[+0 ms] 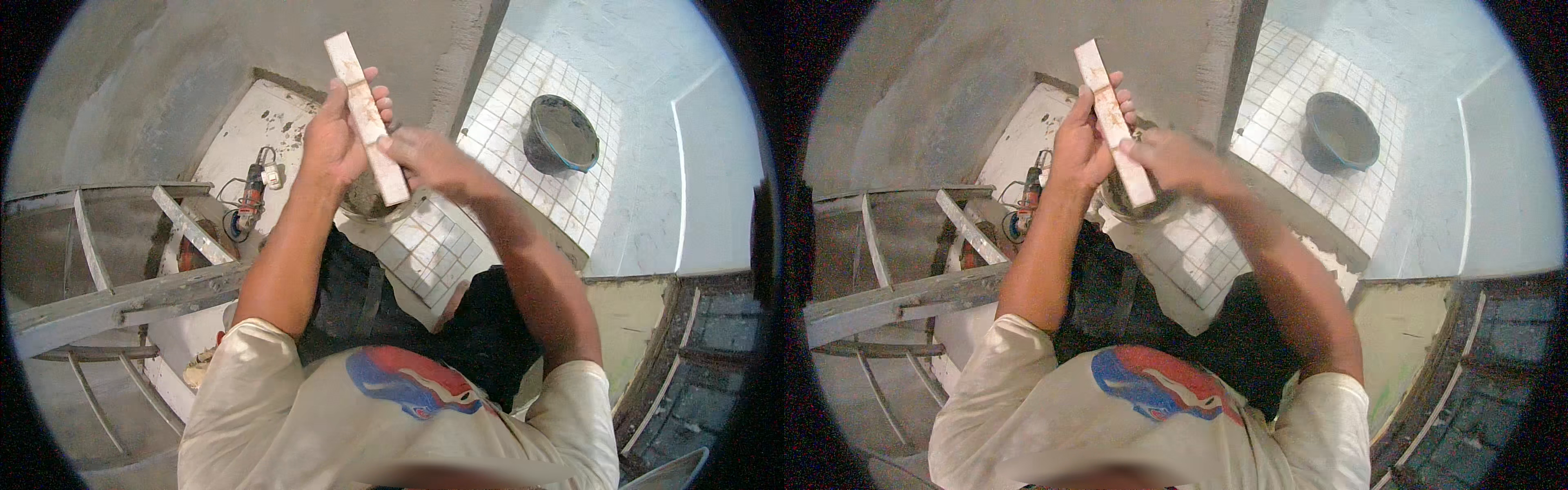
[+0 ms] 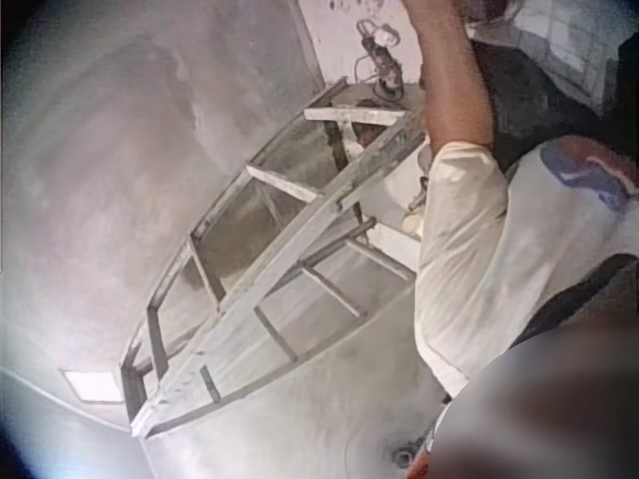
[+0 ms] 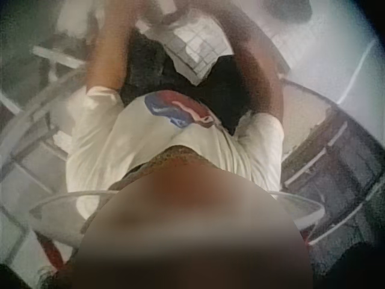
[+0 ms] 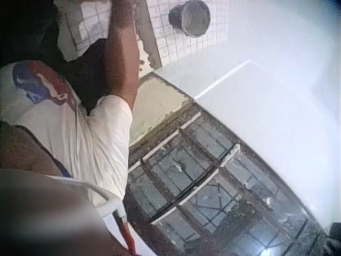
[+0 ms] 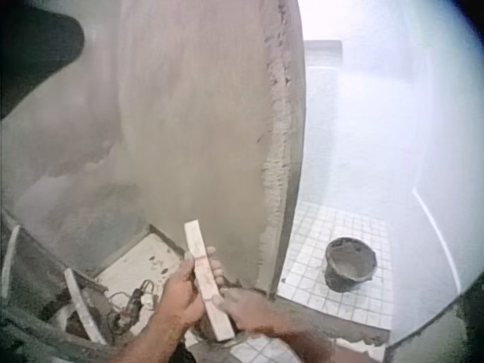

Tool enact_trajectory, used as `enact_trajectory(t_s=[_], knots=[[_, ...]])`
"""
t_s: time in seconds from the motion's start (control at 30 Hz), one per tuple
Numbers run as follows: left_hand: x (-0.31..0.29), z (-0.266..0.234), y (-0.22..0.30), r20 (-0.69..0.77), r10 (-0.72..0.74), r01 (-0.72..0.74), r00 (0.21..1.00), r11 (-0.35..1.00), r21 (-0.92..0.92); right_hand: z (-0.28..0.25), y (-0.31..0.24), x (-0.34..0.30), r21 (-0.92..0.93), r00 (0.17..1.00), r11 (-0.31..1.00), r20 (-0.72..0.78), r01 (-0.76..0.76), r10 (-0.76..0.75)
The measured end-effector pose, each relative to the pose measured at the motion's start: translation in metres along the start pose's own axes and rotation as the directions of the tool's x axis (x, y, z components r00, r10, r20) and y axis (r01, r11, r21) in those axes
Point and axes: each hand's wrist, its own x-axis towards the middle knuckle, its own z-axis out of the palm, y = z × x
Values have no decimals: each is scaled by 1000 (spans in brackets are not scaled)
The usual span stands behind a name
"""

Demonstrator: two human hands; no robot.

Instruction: The person scoops cement from a bucket using a trowel and applies it to the floor around a tiled area. They smooth the cement with the trowel and use wooden sticks to align the edges of the tiles.

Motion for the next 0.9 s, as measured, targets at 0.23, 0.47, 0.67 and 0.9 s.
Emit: enact_trajectory(t_s=[0.23,0.47,0.67,0.9], knots=[[-5,35,-13,20,126,-99,992,660,745,20,-9,-72,-168,956,980,-253,105,-146],[-10,38,-9,87,364,-308,927,609,731,22,-2,-96,-66,952,997,-307,-28,7],[-38,55,-36,94,38,-99,995,580,809,12,-20,-101,145,925,974,-316,-174,212],[-29,60,-37,-139,147,33,979,562,826,12,-7,-102,-32,933,997,-356,-69,53]])
